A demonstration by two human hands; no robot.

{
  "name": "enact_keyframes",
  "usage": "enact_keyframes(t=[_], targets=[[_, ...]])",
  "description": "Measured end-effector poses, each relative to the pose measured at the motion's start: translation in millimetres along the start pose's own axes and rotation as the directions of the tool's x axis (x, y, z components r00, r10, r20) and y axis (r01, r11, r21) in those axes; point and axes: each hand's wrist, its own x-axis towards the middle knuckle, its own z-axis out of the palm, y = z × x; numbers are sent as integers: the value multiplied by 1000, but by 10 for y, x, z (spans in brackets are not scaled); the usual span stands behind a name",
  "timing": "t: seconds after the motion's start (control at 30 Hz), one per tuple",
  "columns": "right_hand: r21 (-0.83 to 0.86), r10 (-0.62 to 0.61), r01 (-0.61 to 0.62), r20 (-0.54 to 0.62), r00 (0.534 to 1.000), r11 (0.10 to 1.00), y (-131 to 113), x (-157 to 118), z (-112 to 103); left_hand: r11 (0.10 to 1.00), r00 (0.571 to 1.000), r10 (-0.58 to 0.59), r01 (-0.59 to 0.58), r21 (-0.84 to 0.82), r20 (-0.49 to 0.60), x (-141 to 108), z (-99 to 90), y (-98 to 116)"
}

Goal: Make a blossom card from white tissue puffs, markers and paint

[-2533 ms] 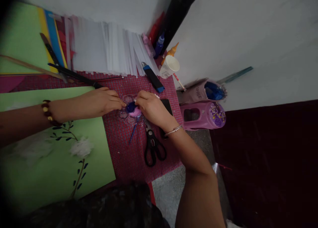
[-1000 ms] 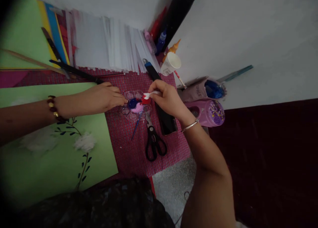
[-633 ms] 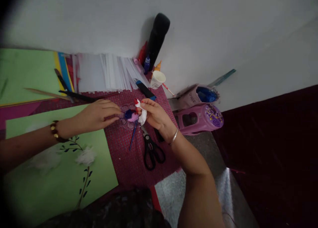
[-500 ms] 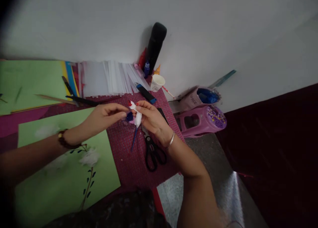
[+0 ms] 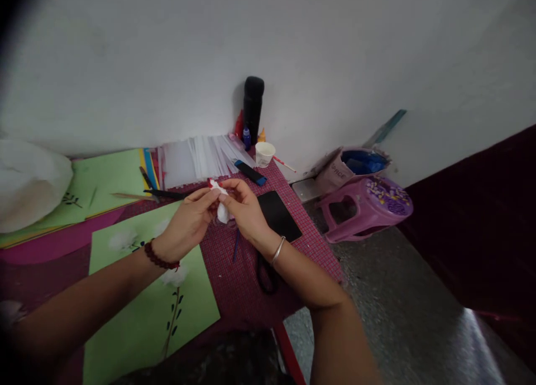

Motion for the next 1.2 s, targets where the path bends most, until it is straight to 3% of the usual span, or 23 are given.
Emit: enact_keyframes(t=[0.1,0.17,0.23,0.37,0.5,0.57,0.63,0.73,0.77,0.83,0.93,1.1,1.2], targets=[[-285,-225,233,59,972,930,-52,-36,-49,998,999,34,-35,57,15,-16,5,11],[-494,-358,383,149,922,781,-96,-59,-91,993,999,43,-46,112,30,-31,0,17],[-641,-414,453,224,882,619,-130,-80,-126,985,998,47,-54,165,44,-46,-3,21],[-790,-355,434,294,888,433,-181,-101,-153,968,996,83,-89,234,38,-42,-3,6],[-793,-233,465,404,885,393,-258,-125,-163,955,995,98,-99,278,18,44,-36,-4],[-773,-163,478,454,876,418,-287,-141,-177,956,995,104,-100,275,-2,115,-67,14],[-739,-167,446,423,891,505,-287,-145,-196,961,993,113,-105,255,-17,184,-98,43],[-589,-205,270,176,963,762,-227,-101,-213,970,995,99,-99,220,8,240,-119,74],[-497,-162,195,110,981,845,-200,-75,-209,973,996,92,-94,211,23,243,-119,74],[-312,-22,51,96,995,949,-148,-20,-184,977,995,85,-92,192,48,227,-110,59],[-163,94,-71,139,986,984,-95,35,-126,981,993,93,-103,165,69,171,-91,12],[-73,0,0,9,1000,997,-53,55,-105,981,992,42,-64,183,121,27,-94,-52],[-41,24,-24,-17,1000,999,-39,53,-124,975,994,1,-26,219,113,-29,-111,-61]])
